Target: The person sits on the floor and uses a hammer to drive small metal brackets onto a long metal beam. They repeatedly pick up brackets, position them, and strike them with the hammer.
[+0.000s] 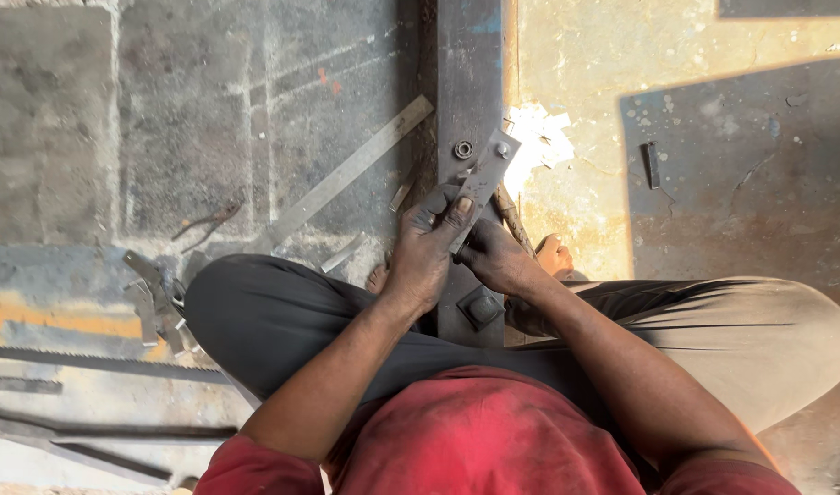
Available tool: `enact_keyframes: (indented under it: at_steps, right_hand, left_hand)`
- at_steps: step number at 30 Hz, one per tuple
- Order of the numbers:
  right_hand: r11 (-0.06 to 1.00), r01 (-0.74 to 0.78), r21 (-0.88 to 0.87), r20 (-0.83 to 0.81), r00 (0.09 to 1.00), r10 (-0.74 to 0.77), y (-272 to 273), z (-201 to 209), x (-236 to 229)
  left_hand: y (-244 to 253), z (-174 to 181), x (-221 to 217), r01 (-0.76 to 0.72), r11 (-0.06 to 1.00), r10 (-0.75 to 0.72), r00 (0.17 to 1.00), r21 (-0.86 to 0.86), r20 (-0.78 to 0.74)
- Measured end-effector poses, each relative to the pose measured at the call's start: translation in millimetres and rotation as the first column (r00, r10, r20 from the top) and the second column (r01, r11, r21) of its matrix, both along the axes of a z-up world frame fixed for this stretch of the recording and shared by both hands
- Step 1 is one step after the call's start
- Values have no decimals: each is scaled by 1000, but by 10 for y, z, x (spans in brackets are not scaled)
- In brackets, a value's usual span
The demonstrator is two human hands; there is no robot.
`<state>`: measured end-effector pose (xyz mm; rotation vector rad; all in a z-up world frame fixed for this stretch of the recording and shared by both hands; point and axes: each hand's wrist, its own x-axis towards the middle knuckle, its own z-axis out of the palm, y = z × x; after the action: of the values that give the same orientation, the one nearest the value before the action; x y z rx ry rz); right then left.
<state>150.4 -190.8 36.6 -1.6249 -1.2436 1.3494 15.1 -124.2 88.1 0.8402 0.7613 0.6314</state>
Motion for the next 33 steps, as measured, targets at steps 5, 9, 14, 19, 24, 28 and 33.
enact_keyframes:
  at_steps: [5,9,14,19,24,28,33]
  right_hand:
    - [951,157,-265,-132,971,-198,52,-47,223]
    - [890,414,-191,-217,867,-450,140,24,465]
    - [954,270,130,347,889,-299,292,83,689]
    - [966,136,221,526,817,-235,395,94,568]
    - [945,113,308,372,900,-229,452,90,351]
    - [885,-59,462,543,808,-229,424,120,329]
    - [857,-164,489,652,721,-234,316,88,220]
  left_hand:
    - [212,-167,-121,57,861,165,908,505,-385]
    - [530,-606,-124,313,737,255,692,599,-675]
    - [549,-1102,133,552,658,103,608,513,-787]
    - [545,-1180,185,653,644,-46,553,398,-832]
    - [584,-1042,148,468,627,147,713,623,-685]
    - [521,-1005,124,374,599,240,760,708,-604]
    - [448,-1017,97,379,569,269,753,730,-600]
